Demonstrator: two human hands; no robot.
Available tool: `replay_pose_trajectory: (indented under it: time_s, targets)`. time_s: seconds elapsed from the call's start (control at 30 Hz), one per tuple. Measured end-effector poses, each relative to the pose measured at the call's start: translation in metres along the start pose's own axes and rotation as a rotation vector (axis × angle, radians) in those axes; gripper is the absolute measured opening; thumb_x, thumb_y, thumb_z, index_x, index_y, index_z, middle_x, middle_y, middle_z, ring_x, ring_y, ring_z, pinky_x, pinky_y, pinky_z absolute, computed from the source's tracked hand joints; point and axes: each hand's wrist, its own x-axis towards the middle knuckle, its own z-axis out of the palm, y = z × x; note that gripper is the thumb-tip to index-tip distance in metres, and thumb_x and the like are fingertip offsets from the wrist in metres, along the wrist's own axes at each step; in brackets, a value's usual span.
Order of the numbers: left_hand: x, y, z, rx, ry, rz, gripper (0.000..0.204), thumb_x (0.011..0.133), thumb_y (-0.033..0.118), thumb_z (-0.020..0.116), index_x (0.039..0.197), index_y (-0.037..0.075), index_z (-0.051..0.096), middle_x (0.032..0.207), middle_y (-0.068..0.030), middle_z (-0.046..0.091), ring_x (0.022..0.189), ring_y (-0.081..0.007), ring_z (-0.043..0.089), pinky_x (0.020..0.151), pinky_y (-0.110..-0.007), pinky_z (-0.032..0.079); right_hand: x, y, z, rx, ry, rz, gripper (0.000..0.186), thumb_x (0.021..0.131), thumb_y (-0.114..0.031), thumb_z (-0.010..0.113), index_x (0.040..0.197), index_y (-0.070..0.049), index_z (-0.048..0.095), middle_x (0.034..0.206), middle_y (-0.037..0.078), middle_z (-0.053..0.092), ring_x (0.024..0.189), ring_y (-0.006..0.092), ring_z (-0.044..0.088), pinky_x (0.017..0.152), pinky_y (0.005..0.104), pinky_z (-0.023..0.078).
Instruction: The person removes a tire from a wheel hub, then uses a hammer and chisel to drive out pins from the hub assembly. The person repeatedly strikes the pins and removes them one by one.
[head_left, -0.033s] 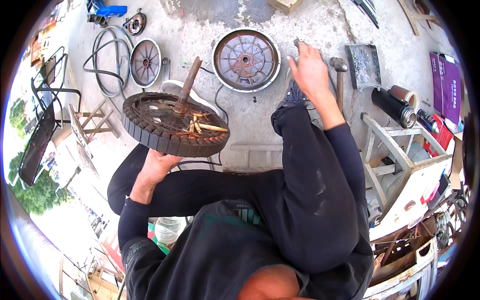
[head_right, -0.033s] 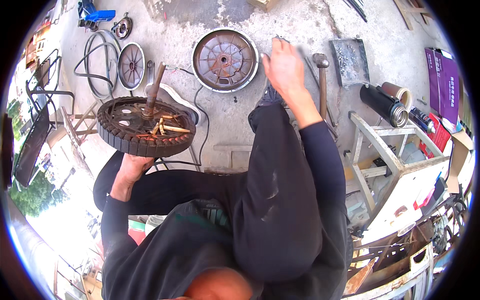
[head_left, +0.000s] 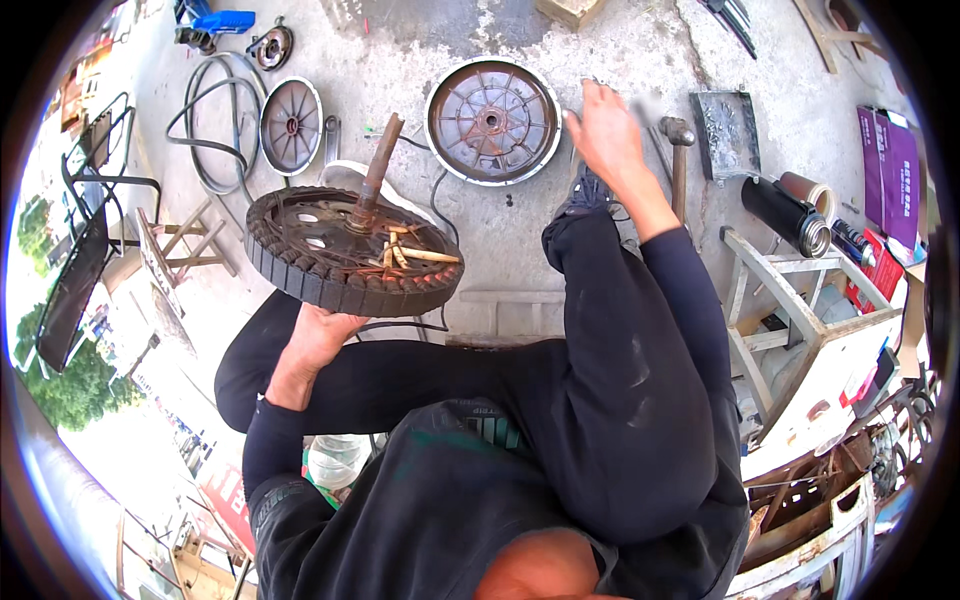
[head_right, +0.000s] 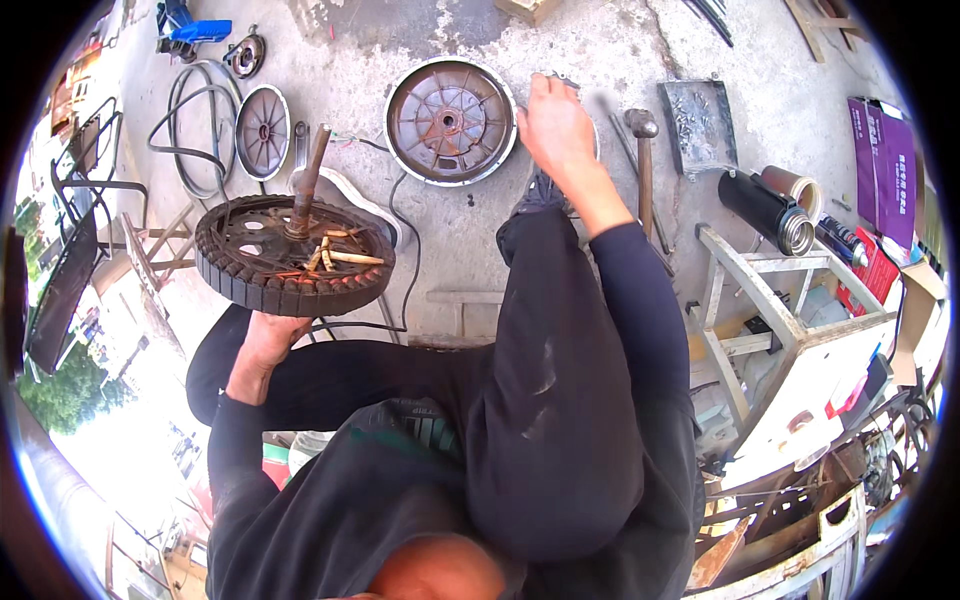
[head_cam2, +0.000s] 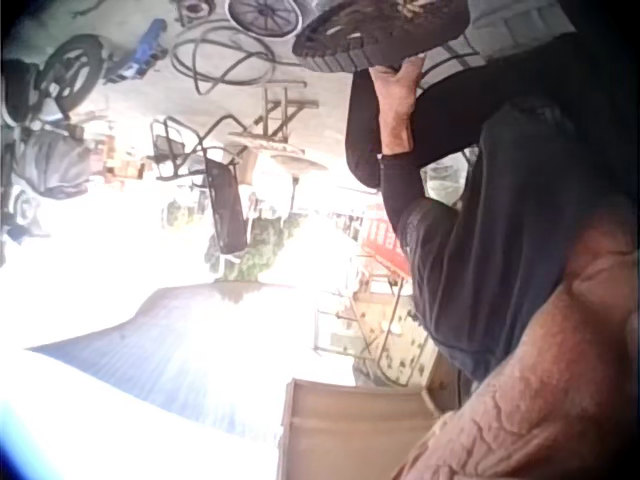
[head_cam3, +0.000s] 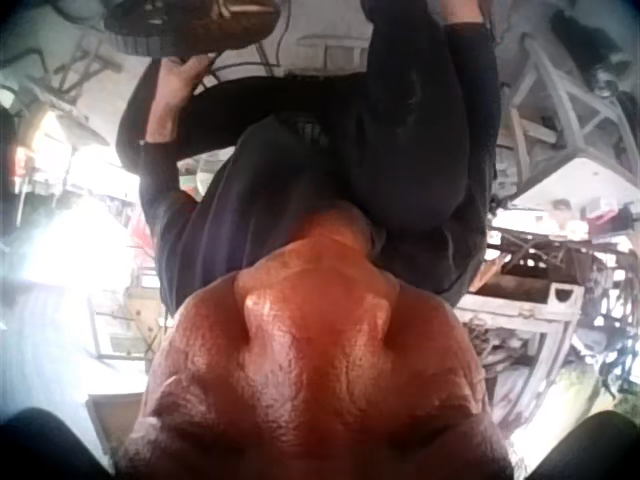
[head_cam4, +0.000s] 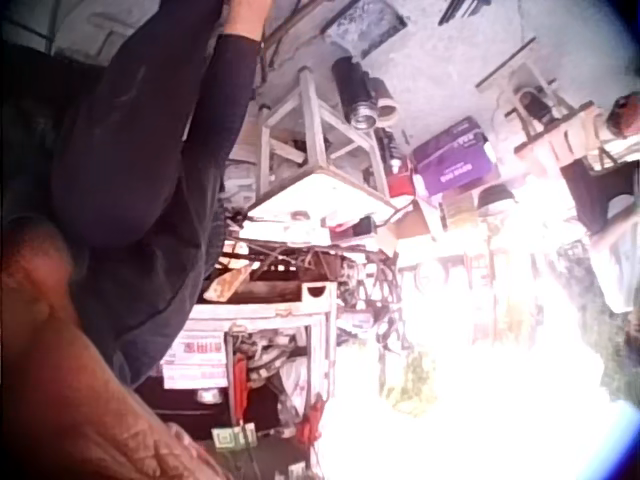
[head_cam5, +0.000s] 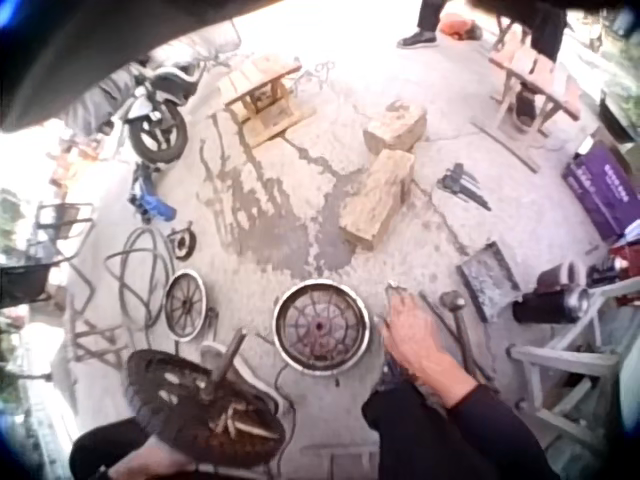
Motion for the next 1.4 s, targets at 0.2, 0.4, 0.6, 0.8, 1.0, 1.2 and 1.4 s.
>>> replay_pose_trajectory:
  time_s: [0.2, 0.4, 0.6, 0.8, 1.0, 1.2, 1.4]
  targets:
    - [0.02, -0.025, 0.037, -0.084, 0.076, 0.153, 0.026, 0.089, 0.01, 0.073, 0.113, 0.001, 0.067, 0.098, -0.0007, 0.066, 0.084, -0.0097, 0.057, 0.074, -0.028, 0.047, 0.06, 0.007, 0.072, 0.686, -0.434, 0.35, 0.045, 0.088, -0.029, 0.072, 0.111, 0.01, 0.068, 0.108, 0.028, 0.071, 0.106, 0.0375, 0.069, 0.091, 0.0437, 0.053]
    - [0.039, -0.024, 0.045, -0.063, 0.02, 0.088, 0.022, 0.091, 0.016, 0.075, 0.104, 0.003, 0.064, 0.073, 0.0061, 0.054, 0.056, -0.0032, 0.04, 0.049, -0.023, 0.031, -0.004, 0.001, -0.019, 1.089, -0.079, 0.594, 0.03, 0.094, -0.014, 0.066, 0.115, 0.007, 0.066, 0.101, 0.018, 0.074, 0.097, 0.0288, 0.072, 0.083, 0.0413, 0.055]
    - [0.05, -0.035, 0.042, -0.061, 0.051, 0.135, 0.023, 0.091, 0.023, 0.076, 0.09, 0.006, 0.061, 0.061, 0.0085, 0.047, 0.046, -0.0019, 0.035, 0.042, -0.024, 0.025, -0.031, 0.104, -0.1, 1.617, 0.567, 0.789, 0.031, 0.098, -0.009, 0.063, 0.127, 0.002, 0.055, 0.115, 0.014, 0.068, 0.094, 0.0257, 0.069, 0.082, 0.0429, 0.059]
    - [0.052, -0.059, 0.03, 0.096, 0.048, 0.245, 0.03, 0.083, 0.007, 0.075, 0.111, -0.001, 0.066, 0.112, -0.0092, 0.066, 0.106, -0.0224, 0.061, 0.095, -0.037, 0.048, 0.056, 0.317, -0.068, 1.768, 0.983, 0.876, 0.035, 0.102, -0.012, 0.052, 0.135, 0.001, 0.05, 0.126, 0.018, 0.062, 0.107, 0.034, 0.063, 0.091, 0.0483, 0.056]
    - [0.046, -0.063, 0.025, 0.657, 0.027, 0.552, 0.034, 0.085, 0.012, 0.074, 0.118, 0.004, 0.068, 0.116, -0.0133, 0.067, 0.109, -0.0307, 0.062, 0.098, -0.041, 0.048, 0.064, 0.391, -0.07, 1.913, 0.81, 0.855, 0.045, 0.109, -0.025, 0.036, 0.145, -0.001, 0.049, 0.147, 0.015, 0.053, 0.133, 0.037, 0.051, 0.104, 0.0546, 0.049]
    - [0.03, -0.037, 0.035, 0.38, -0.009, 0.498, 0.032, 0.085, 0.013, 0.075, 0.115, 0.003, 0.069, 0.113, -0.0129, 0.068, 0.106, -0.0306, 0.063, 0.095, -0.042, 0.05, -0.007, 0.171, -0.112, 1.328, 0.616, 0.772, 0.046, 0.106, -0.024, 0.05, 0.143, 0.003, 0.045, 0.14, 0.026, 0.056, 0.124, 0.0329, 0.06, 0.105, 0.0452, 0.048]
    - [0.034, -0.026, 0.045, 0.538, 0.031, 0.64, 0.031, 0.083, 0.012, 0.076, 0.112, 0.003, 0.069, 0.11, -0.0129, 0.068, 0.103, -0.0313, 0.064, 0.092, -0.041, 0.05, -0.022, -0.007, -0.11, 1.152, -0.177, 0.477, 0.038, 0.104, -0.02, 0.058, 0.131, 0.006, 0.057, 0.123, 0.019, 0.069, 0.105, 0.021, 0.069, 0.092, 0.0303, 0.05]
